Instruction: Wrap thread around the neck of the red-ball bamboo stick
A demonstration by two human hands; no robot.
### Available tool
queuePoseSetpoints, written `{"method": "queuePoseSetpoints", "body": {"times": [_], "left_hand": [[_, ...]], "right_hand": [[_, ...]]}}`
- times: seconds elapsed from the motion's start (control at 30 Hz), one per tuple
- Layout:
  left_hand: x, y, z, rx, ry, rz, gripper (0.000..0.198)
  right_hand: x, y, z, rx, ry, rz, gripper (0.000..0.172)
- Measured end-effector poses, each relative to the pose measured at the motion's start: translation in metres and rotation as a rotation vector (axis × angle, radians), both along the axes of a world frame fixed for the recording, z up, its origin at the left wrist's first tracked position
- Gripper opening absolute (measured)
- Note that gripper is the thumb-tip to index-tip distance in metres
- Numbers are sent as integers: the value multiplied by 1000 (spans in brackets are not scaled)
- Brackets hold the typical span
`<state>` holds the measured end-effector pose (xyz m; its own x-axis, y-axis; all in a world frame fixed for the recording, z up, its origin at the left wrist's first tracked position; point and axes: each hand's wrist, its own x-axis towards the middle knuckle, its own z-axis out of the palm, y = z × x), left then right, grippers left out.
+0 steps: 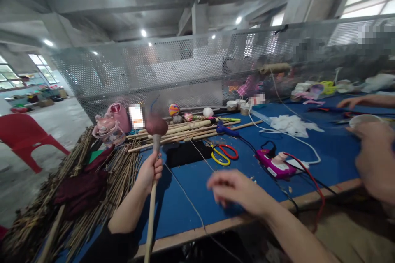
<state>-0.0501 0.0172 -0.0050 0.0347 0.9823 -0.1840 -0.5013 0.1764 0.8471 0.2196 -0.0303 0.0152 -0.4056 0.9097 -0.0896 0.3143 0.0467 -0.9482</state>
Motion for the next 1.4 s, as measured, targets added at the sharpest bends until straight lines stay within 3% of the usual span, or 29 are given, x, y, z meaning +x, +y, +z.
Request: {"method": "queuePoseSetpoints", "body": {"times": [0.1, 0.13, 0.2, 0.3, 0.4, 0.5, 0.63, 0.87, 1.0, 1.2, 1.33, 1.4], "left_hand": [[2, -1, -1, -16, 21, -3, 38], [3, -1, -1, -20, 27, 0, 39], [3, -1, -1, -23, 35, 5, 39], [3, -1, -1, -14, 40, 1, 40], [3, 0, -3, -19, 54, 0, 41], [4, 1, -4, -34, 64, 0, 41], [4, 1, -6, -20, 50, -5, 40], [0, 2, -5, -17, 57, 10, 40], [-2, 3, -2, -28, 67, 23, 40], [-3, 3, -4, -20, 59, 23, 40], [-3, 4, -5, -22, 58, 29, 38], [-3, 4, -5, -24, 54, 32, 37]], "right_hand": [[-35, 71, 1, 360, -516, -248, 16], [-45, 93, 0, 367, -678, -318, 15], [-59, 126, -4, 344, -749, -350, 16], [-72, 152, -9, 287, -731, -297, 14], [-81, 162, -2, 280, -638, -247, 16], [-91, 173, 23, 286, -474, -205, 19], [-108, 186, 72, 270, -227, -132, 18], [-136, 186, 147, 265, 216, -14, 17], [-139, 177, 181, 418, 294, -34, 16], [-120, 133, 229, 736, 430, -96, 12], [-107, 94, 258, 892, 502, -36, 10], [-98, 79, 275, 965, 531, -37, 20]]}}
